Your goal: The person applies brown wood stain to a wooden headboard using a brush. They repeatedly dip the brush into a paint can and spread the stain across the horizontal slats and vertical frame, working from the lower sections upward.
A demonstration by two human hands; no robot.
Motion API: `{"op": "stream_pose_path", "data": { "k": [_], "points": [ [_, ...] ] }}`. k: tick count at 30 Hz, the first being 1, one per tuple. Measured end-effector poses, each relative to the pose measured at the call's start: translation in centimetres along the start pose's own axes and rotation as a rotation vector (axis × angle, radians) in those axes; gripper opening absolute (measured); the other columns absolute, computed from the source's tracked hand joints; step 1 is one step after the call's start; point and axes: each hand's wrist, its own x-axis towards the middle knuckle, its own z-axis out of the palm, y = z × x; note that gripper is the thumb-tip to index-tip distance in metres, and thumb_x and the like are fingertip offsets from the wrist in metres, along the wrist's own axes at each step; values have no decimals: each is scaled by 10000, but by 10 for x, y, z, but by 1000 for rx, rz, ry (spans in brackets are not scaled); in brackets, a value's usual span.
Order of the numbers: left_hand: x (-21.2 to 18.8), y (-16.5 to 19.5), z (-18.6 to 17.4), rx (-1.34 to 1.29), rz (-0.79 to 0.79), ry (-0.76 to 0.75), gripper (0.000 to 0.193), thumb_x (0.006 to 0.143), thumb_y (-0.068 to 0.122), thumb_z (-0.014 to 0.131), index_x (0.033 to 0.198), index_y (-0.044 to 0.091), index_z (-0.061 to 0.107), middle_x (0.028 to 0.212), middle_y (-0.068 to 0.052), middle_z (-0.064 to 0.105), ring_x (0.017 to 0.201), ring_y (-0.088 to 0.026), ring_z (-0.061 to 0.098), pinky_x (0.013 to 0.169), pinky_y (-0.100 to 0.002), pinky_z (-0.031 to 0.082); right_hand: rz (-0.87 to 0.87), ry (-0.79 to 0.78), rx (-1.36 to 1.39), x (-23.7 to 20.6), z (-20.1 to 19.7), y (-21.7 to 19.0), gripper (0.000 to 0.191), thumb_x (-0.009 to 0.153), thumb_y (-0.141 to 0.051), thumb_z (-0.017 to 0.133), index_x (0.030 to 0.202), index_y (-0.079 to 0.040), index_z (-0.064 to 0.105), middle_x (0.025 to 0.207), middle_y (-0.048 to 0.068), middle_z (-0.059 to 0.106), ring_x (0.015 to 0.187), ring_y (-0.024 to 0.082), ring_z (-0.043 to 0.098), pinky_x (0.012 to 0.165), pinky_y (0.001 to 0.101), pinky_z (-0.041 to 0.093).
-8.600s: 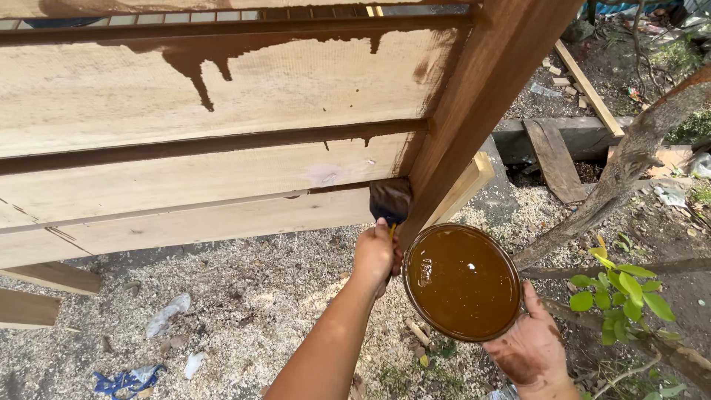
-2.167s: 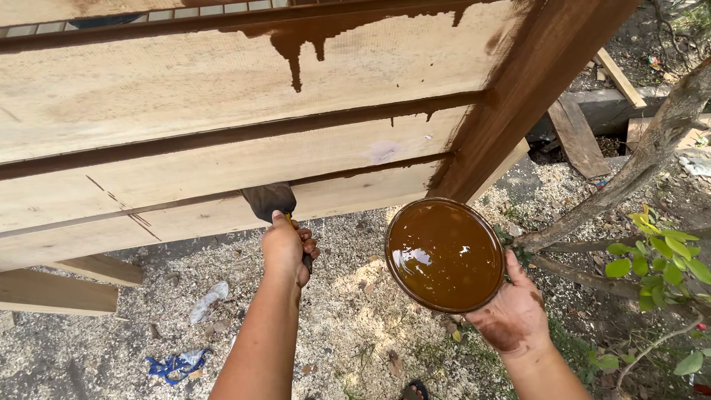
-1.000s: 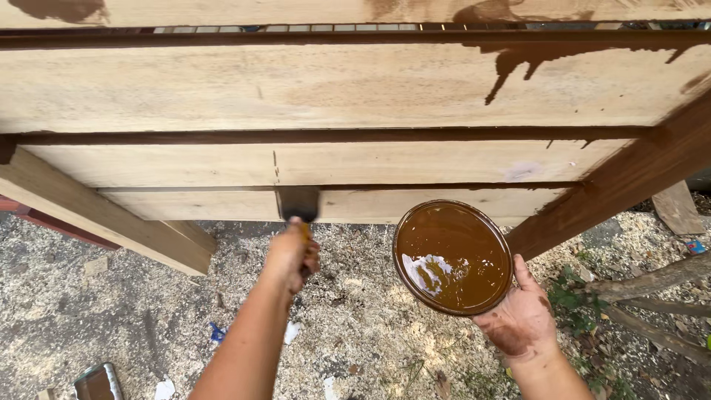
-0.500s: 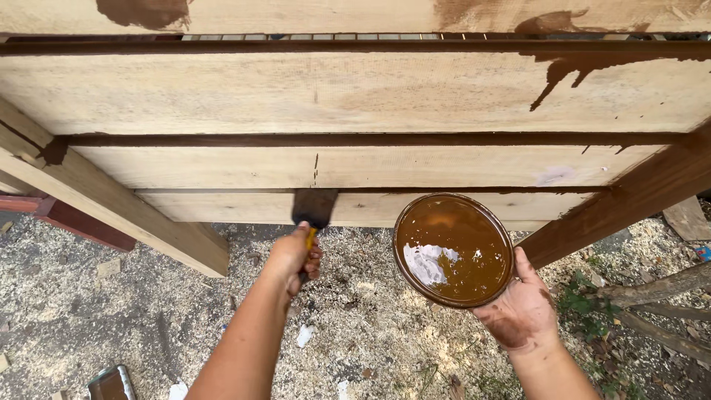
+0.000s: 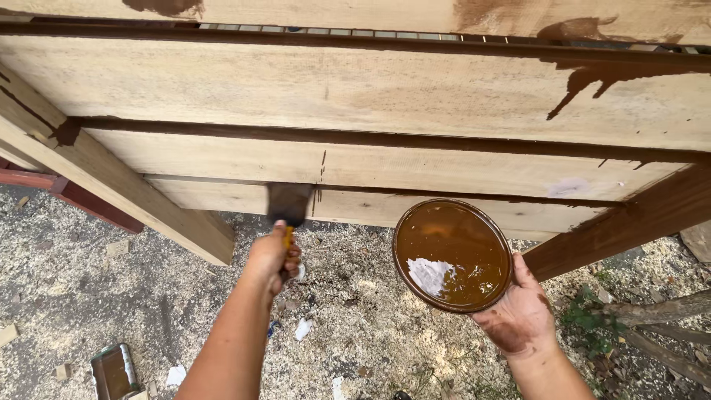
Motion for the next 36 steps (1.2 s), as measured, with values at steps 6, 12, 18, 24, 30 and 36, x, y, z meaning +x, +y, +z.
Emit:
{"op": "stream_pose_path", "data": {
  "k": [6, 12, 18, 24, 30, 36],
  "points": [
    [-2, -22, 47, -51, -32, -99, 420, 1071, 462, 389, 885, 90, 453, 601, 5, 382, 430, -112, 287, 403, -300, 267, 28, 1, -24, 1, 1, -12, 537, 1054, -515, 422, 1276, -91, 665, 1317, 195, 685, 1193, 334, 657, 884, 527, 614],
    [-10, -44, 104, -1, -110, -268, 425, 1066, 460, 401, 868, 87, 446, 582, -8, 387, 407, -113, 290, 390, -295, 262, 93, -23, -27, 13, 4, -19, 546, 1076, -514, 398, 1301, -82, 643, 1338, 208, 653, 1207, 341, 643, 899, 550, 609],
    [17, -5, 32, -30, -52, -127, 412, 1075, 445, 386, 860, 102, 460, 588, 14, 377, 417, -105, 273, 403, -293, 258, 53, 108, -116, 19, 12, -7, 592, 1057, -525, 365, 1390, -91, 589, 1397, 191, 645, 1267, 316, 625, 1000, 534, 547],
    [30, 84, -91, -159, 35, 79, 436, 1097, 456, 348, 831, 120, 428, 611, 39, 347, 435, -83, 258, 404, -265, 238, 8, 177, -179, 32, 31, 36, 599, 1053, -545, 330, 1408, -121, 561, 1429, 175, 617, 1322, 297, 583, 1058, 519, 495],
    [24, 64, -79, -1, -1, 16, 455, 1083, 448, 414, 831, 71, 458, 605, 5, 416, 427, -98, 300, 390, -267, 264, 42, 19, -53, 43, 26, 94, 598, 1058, -536, 349, 1403, -99, 566, 1430, 190, 612, 1319, 313, 579, 1049, 511, 507],
    [52, 87, -142, -7, -11, -8, 444, 1091, 444, 409, 878, 58, 457, 618, 6, 405, 436, -100, 269, 391, -272, 243, -21, 37, -74, 54, 32, 128, 573, 1064, -528, 361, 1400, -119, 579, 1422, 155, 630, 1304, 292, 595, 1025, 499, 540]
  ]
}}
